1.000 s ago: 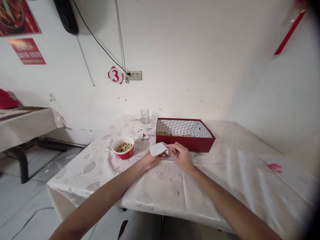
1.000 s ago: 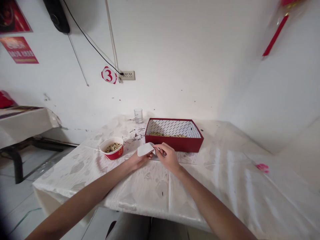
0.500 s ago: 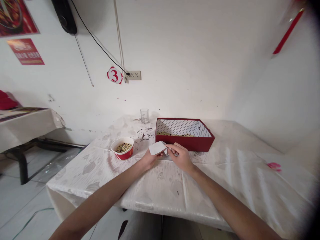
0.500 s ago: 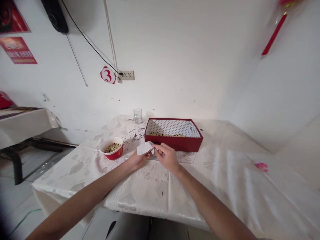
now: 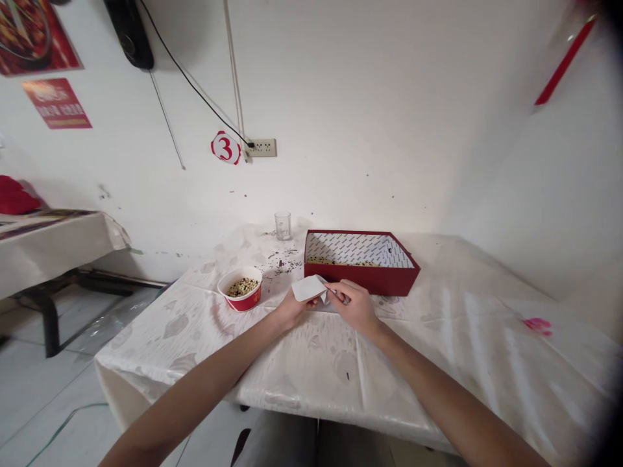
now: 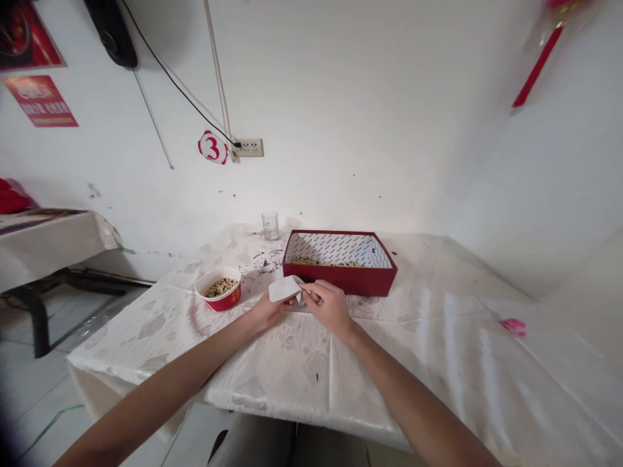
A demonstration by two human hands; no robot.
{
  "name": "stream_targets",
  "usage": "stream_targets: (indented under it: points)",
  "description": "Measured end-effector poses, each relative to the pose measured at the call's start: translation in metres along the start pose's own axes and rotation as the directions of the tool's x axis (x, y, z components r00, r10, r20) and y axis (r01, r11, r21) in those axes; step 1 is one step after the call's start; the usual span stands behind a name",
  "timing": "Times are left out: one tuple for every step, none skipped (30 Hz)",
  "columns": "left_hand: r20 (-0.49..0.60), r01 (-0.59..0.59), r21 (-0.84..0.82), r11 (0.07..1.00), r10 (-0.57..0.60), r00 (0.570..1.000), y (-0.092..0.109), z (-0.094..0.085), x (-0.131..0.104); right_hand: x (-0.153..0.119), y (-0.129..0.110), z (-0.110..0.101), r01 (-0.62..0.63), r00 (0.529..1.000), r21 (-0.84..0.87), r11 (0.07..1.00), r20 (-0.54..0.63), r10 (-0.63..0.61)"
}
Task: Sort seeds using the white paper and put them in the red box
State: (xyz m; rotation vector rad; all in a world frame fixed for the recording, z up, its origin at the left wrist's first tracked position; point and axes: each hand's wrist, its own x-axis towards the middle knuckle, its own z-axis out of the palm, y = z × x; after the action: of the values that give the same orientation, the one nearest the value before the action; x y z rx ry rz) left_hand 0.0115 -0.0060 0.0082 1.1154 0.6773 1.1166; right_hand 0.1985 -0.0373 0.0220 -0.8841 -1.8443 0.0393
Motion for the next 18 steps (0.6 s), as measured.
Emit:
stream_targets:
  points:
    - [0.004,-0.001,0.014,1.0,0.001,1.0,-0.0004,-0.001,0.0004,-0.0001,0.0003,0.0002,-0.006,1.0,0.0,1.0,0.003,0.006]
    - [0.007,0.0,0.026,1.0,0.0,1.0,-0.0008,-0.0019,0.0007,-0.0002,0.0005,0.0003,-0.012,1.0,0.0,1.0,0.006,0.012]
    - [0.007,0.002,0.034,0.999,-0.002,1.0,-0.0011,-0.0028,0.001,-0.0003,0.0006,0.0004,-0.019,1.0,0.0,1.0,0.009,0.019]
    - [0.003,0.004,0.037,0.999,-0.004,1.0,-0.0013,-0.0033,0.0012,-0.0004,0.0006,0.0005,-0.025,1.0,0.0,1.0,0.011,0.025]
    - [-0.003,0.005,0.034,0.999,-0.005,1.0,-0.0015,-0.0036,0.0012,-0.0005,0.0006,0.0006,-0.03,0.999,0.0,1.0,0.015,0.03]
    - [-0.008,0.005,0.024,1.0,-0.005,1.0,-0.0015,-0.0036,0.0011,-0.0006,0.0004,0.0005,-0.034,0.999,-0.001,0.999,0.017,0.034]
    - [-0.009,0.006,0.013,1.0,-0.006,1.0,-0.0013,-0.0033,0.0009,-0.0006,0.0002,0.0005,-0.036,0.999,-0.002,0.999,0.019,0.036]
    - [-0.006,0.008,0.003,1.0,-0.008,1.0,-0.001,-0.0027,0.0006,-0.0007,0.0,0.0004,-0.036,0.999,-0.002,0.999,0.02,0.036]
    - [-0.001,0.012,-0.004,1.0,-0.012,1.0,-0.0005,-0.002,0.0003,-0.0007,-0.0003,0.0003,-0.034,0.999,-0.003,0.999,0.021,0.034]
    - [0.002,0.017,-0.01,1.0,-0.017,1.0,0.0002,-0.0011,-0.0001,-0.0008,-0.0005,0.0003,-0.033,0.999,-0.002,0.999,0.023,0.033]
    - [0.0,0.021,-0.015,1.0,-0.021,1.0,0.001,-0.0001,-0.0006,-0.0008,-0.0007,0.0003,-0.031,0.999,-0.002,1.0,0.023,0.031]
    - [-0.007,0.022,-0.023,0.999,-0.022,1.0,0.0018,0.0008,-0.001,-0.0009,-0.0009,0.0003,-0.03,0.999,-0.001,1.0,0.024,0.03]
    - [-0.015,0.023,-0.032,0.999,-0.023,1.0,0.0026,0.0018,-0.0014,-0.0009,-0.001,0.0004,-0.029,0.999,0.001,1.0,0.025,0.029]
    - [-0.021,0.023,-0.042,0.999,-0.024,0.999,0.0034,0.0027,-0.0018,-0.001,-0.0011,0.0005,-0.028,0.999,0.003,1.0,0.025,0.028]
    - [-0.024,0.022,-0.052,0.998,-0.023,0.999,0.0041,0.0035,-0.0021,-0.001,-0.0011,0.0007,-0.026,0.999,0.006,1.0,0.025,0.026]
    - [-0.024,0.021,-0.058,0.998,-0.023,0.999,0.0045,0.0041,-0.0024,-0.0009,-0.0011,0.0007,-0.024,0.999,0.009,1.0,0.023,0.023]
    - [-0.023,0.021,-0.061,0.998,-0.022,0.999,0.0048,0.0045,-0.0026,-0.0009,-0.0012,0.0008,-0.022,0.999,0.013,1.0,0.023,0.022]
    - [-0.024,0.019,-0.063,0.998,-0.021,0.999,0.0048,0.0047,-0.0027,-0.0007,-0.0013,0.0008,-0.022,0.999,0.017,1.0,0.024,0.021]
